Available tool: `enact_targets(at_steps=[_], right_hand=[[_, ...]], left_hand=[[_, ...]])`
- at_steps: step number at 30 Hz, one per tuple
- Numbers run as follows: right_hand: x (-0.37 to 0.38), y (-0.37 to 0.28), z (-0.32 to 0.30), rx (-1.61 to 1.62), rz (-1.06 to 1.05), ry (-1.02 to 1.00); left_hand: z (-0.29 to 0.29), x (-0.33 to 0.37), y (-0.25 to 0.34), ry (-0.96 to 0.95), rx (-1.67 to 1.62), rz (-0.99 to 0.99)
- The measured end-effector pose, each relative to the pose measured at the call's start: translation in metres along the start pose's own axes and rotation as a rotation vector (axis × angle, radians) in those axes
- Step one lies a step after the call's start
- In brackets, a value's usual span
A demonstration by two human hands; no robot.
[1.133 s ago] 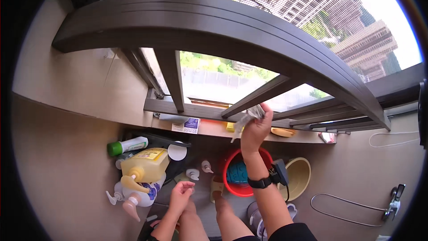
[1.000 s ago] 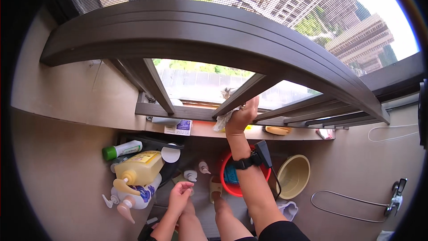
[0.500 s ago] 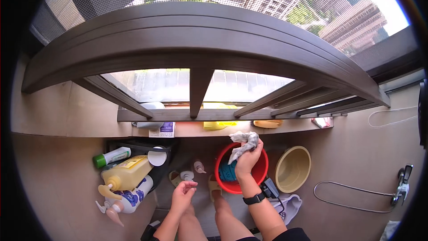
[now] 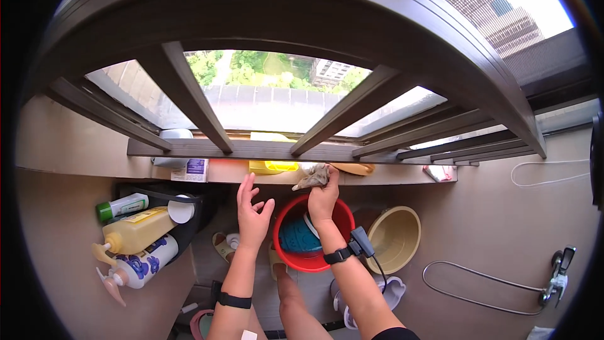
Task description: Cleaning window glass and frames using a wet cloth and organizing cleaning supplies in a bathroom balcony area.
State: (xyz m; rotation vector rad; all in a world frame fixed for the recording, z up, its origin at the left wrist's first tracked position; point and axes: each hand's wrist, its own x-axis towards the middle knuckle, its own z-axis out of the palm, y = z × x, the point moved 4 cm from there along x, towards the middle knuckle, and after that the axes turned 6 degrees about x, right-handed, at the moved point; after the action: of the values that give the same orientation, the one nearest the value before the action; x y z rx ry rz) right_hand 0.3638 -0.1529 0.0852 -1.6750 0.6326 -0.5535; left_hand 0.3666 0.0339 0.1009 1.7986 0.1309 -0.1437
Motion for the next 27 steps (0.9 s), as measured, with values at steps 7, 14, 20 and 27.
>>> enact_targets(at_steps=[7,14,20,27], right_hand=[[0.000,0.009,-0.139,0.191,0.159,0.093],[0.017,0.014,-0.236,0.524,0.379,0.292],[-0.027,0.026,-0.220,0.418,0.562,0.159],[-0.100,0.030,-0.191,0.301,0.590,-0.128]], left_hand=[[0.004,-0.026,-0.012,-0.011,-0.056,-0.177],[-0.063,-0.124,0.054,-0.479,0.253,-0.170],[-0.215,-0.373,-0.081,-0.459,0.194,-0.794],[-0.135,-0.374,-0.049,-0.462,0.217,-0.818]])
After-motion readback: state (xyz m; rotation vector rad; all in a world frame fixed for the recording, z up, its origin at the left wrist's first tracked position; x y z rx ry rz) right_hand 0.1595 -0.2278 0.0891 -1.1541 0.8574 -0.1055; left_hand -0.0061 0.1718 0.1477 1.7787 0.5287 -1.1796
